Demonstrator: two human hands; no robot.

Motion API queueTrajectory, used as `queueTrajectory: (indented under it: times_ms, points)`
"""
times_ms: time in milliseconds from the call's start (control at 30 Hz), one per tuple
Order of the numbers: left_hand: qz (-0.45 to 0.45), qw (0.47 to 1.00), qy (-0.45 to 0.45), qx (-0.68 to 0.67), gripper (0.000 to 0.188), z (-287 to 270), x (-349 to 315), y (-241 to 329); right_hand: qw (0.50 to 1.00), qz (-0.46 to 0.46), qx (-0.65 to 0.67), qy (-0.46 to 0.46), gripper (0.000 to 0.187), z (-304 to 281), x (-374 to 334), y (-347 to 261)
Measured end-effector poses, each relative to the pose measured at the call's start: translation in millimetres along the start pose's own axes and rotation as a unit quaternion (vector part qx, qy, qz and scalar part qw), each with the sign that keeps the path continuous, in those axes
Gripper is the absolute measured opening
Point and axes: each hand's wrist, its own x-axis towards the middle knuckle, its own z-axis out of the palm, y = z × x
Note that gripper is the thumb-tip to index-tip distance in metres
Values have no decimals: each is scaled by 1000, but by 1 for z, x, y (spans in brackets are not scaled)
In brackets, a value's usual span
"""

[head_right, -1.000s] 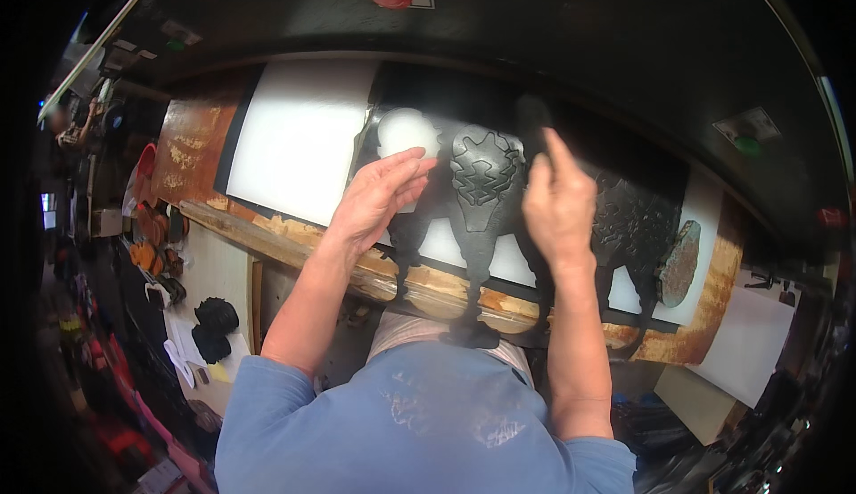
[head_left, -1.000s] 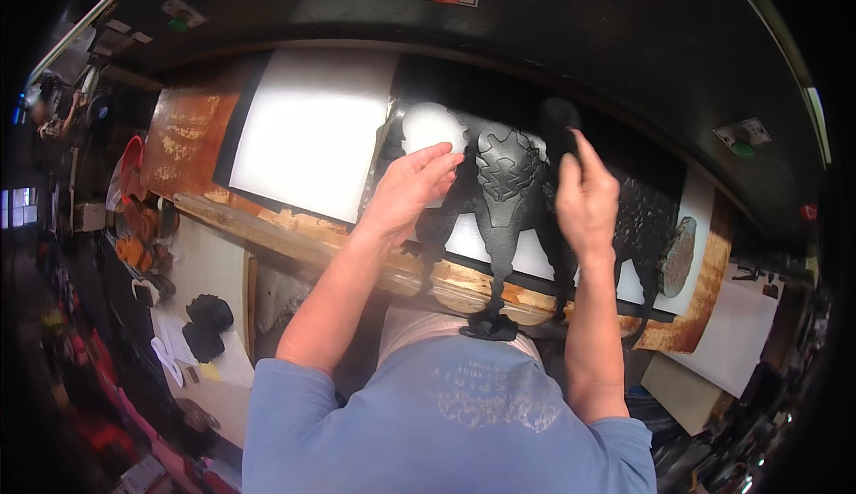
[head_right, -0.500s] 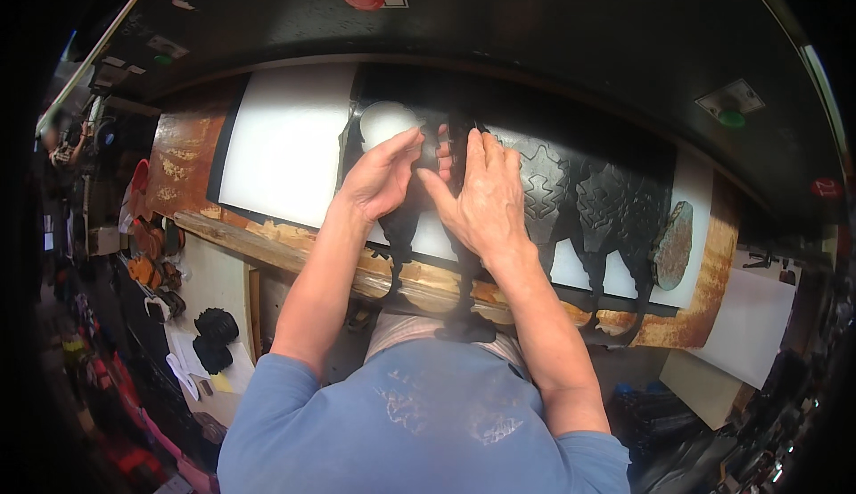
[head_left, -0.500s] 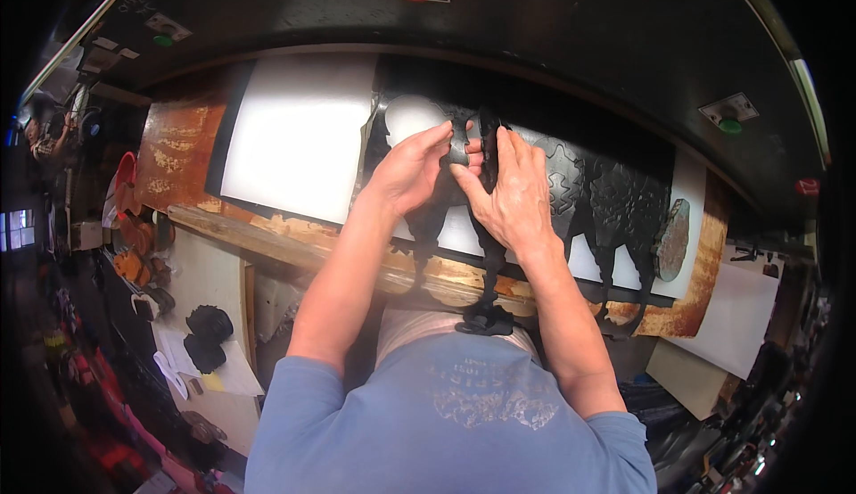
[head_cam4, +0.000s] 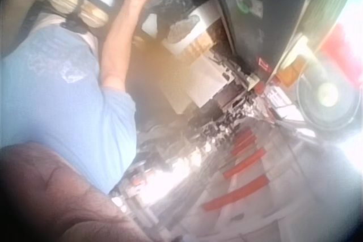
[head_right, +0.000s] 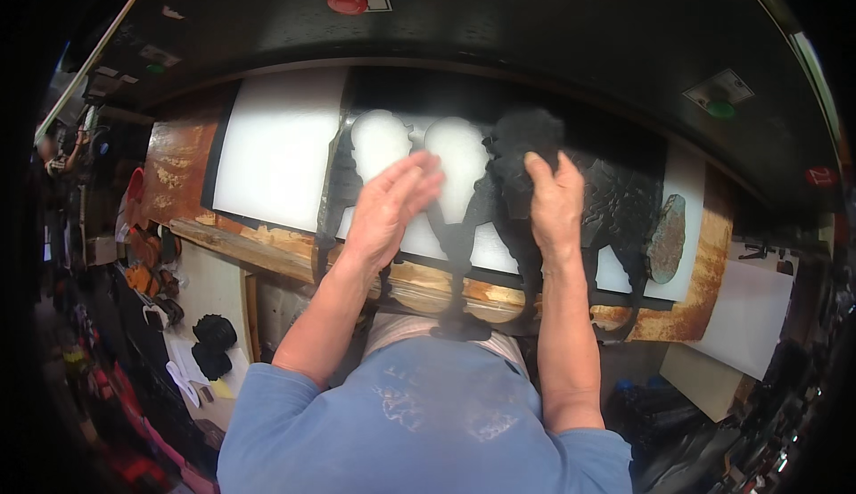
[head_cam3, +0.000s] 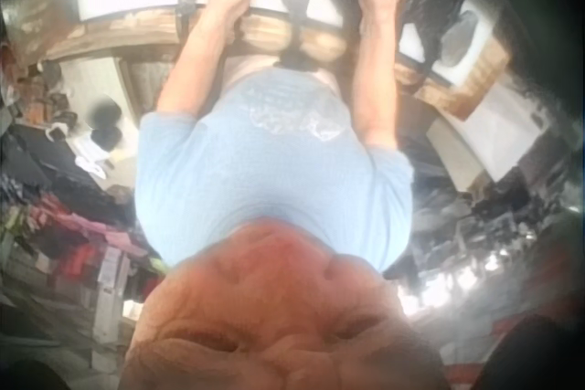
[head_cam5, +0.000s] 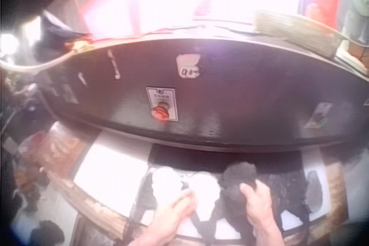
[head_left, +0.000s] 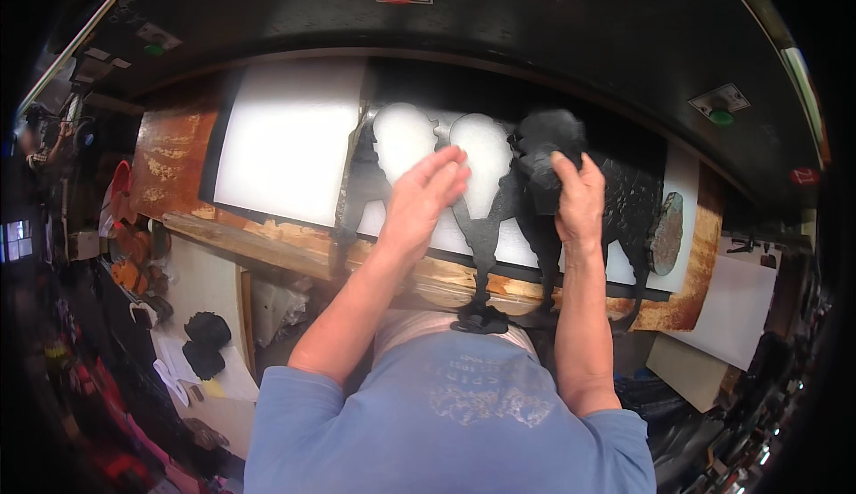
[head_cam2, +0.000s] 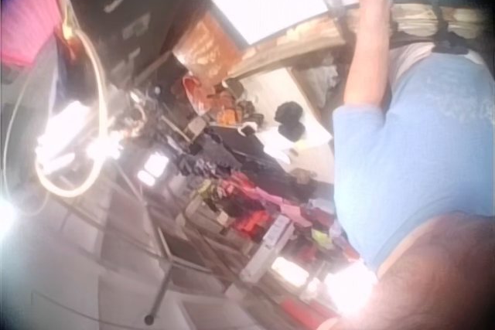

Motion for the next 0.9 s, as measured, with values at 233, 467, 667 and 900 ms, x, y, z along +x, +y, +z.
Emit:
queueTrajectory:
  times_ms: [233,467,667,900]
  points:
    - [-112,992,-57,-21,68,22,8,4,930,-125,-326,113,31,-32,-13,-37]
    - [-112,979,-81,148,61,39,32,5,767,-256,-588,30,49,-8,-21,-2]
    - [-71,993,-59,77,54,43,31,-3,763,-250,-596,19,56,-7,-22,1]
    - [-117,989,-81,-45,50,39,45,-17,772,-245,-585,24,58,-5,-23,2]
